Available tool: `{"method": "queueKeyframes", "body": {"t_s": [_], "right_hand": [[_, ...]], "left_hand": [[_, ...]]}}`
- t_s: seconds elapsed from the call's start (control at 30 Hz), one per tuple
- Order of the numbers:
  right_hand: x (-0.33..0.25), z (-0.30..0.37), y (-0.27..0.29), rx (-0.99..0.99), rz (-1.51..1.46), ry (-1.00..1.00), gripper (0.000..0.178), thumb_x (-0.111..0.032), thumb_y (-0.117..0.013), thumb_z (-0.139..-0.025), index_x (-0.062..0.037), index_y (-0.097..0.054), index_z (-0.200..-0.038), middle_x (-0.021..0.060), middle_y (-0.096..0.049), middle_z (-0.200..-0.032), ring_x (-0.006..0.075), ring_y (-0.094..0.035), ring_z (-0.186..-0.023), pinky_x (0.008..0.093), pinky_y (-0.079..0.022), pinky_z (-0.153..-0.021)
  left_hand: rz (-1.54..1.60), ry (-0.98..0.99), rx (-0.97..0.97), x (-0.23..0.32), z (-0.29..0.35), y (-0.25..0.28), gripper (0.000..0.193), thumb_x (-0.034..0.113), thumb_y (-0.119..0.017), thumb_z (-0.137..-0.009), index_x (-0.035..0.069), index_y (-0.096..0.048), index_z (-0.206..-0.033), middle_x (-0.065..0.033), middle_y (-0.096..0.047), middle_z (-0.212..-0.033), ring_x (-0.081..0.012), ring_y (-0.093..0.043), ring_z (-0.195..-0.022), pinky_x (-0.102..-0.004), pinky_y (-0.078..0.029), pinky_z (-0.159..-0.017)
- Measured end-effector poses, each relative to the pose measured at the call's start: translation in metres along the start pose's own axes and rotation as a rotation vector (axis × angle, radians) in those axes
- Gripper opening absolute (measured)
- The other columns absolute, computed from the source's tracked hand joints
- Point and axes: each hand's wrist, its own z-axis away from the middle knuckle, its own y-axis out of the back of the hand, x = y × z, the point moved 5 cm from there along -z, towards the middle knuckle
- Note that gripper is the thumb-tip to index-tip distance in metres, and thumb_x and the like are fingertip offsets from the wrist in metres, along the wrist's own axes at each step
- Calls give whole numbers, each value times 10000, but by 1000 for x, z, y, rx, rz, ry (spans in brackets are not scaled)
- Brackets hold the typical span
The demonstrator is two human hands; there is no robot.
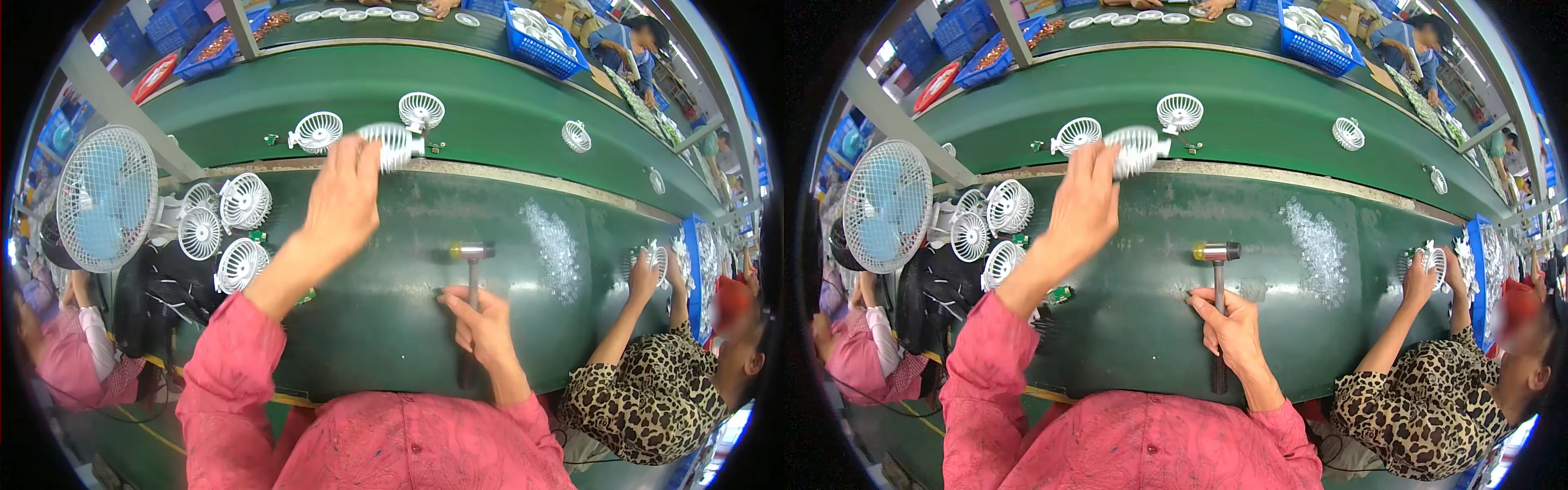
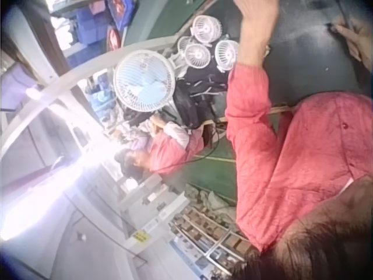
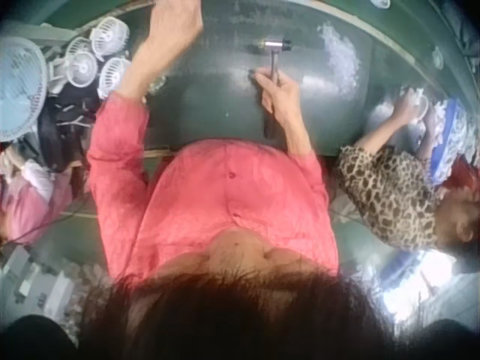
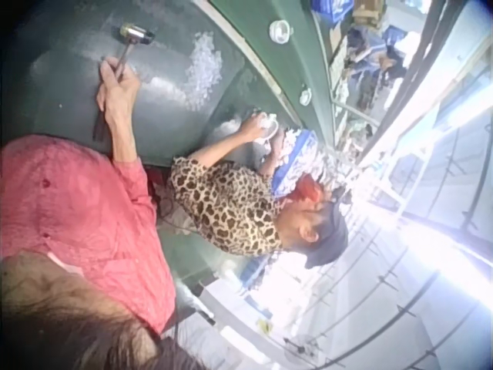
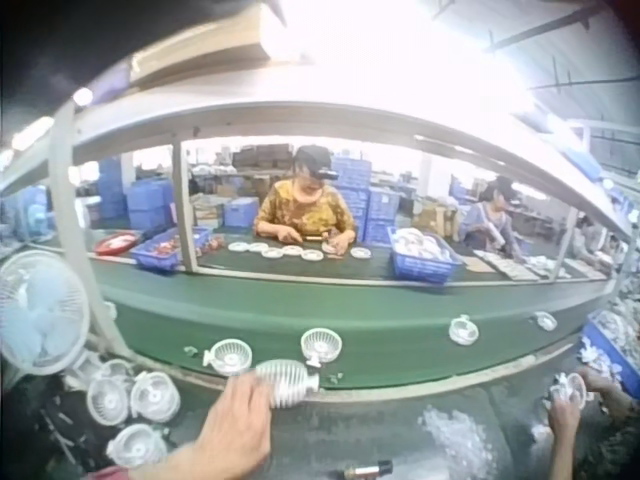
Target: The person assembles mini fan parts by taking fan covers and small circuit boards from the conveyor belt, fitting them together by hand, tapping the pieces with a small mallet, and placing the assembled units on the table.
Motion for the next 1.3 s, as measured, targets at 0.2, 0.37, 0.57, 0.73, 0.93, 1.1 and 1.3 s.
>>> {"method": "queueKeyframes", "body": {"t_s": [0.2,0.37,0.57,0.73,0.93,1.1,1.3], "right_hand": [[18,-6,6,-63,-30,-106,184,-94,-628,-956,56,-650,-1060,90,-668,-868,44,-397,-410,234,-319,-348],[16,-8,7,-89,-23,-137,167,-103,-617,-964,51,-650,-1020,67,-659,-787,43,-369,-397,236,-304,-340],[11,-6,6,-70,-3,-132,207,-144,-599,-982,41,-647,-1061,94,-693,-806,39,-371,-378,230,-305,-332],[-15,2,-17,-39,0,45,327,-202,-595,-991,37,-595,-1214,103,-702,-831,35,-387,-380,225,-309,-330],[-28,16,-33,-32,107,164,409,-178,-670,-941,16,-576,-1288,-25,-561,-659,24,-420,-417,226,-303,-359],[-41,12,-14,23,211,144,306,-165,-652,-951,9,-644,-1202,-53,-539,-622,13,-415,-432,222,-267,-377],[-43,-2,-18,-44,264,157,296,-221,-654,-953,8,-679,-1139,-25,-609,-660,13,-433,-445,220,-271,-375]], "left_hand": [[-181,158,-152,-95,-5,-49,424,-46,-568,-746,-58,-521,-1166,-223,-507,-1226,-406,-519,-1100,-473,-478,-924],[-98,272,-230,-117,0,-67,247,-40,-536,-789,-65,-564,-1032,-241,-593,-1093,-408,-553,-1074,-490,-486,-911],[-14,185,-72,-57,8,-31,88,46,-550,-849,-9,-619,-840,-206,-636,-840,-396,-636,-830,-495,-520,-731],[36,-60,-151,66,52,19,86,127,-592,-868,75,-590,-800,-80,-561,-709,-234,-604,-625,-381,-479,-520],[245,-91,-201,127,114,30,314,44,-670,-781,16,-653,-1094,-88,-647,-864,-205,-635,-663,-316,-506,-550],[572,275,-163,92,125,55,292,84,-696,-852,10,-628,-1125,-139,-676,-1006,-206,-677,-737,-307,-543,-590],[1449,1028,-575,61,159,14,678,313,-518,-1019,-72,-183,-1465,-260,-624,-1154,-194,-651,-652,-282,-544,-522]]}}
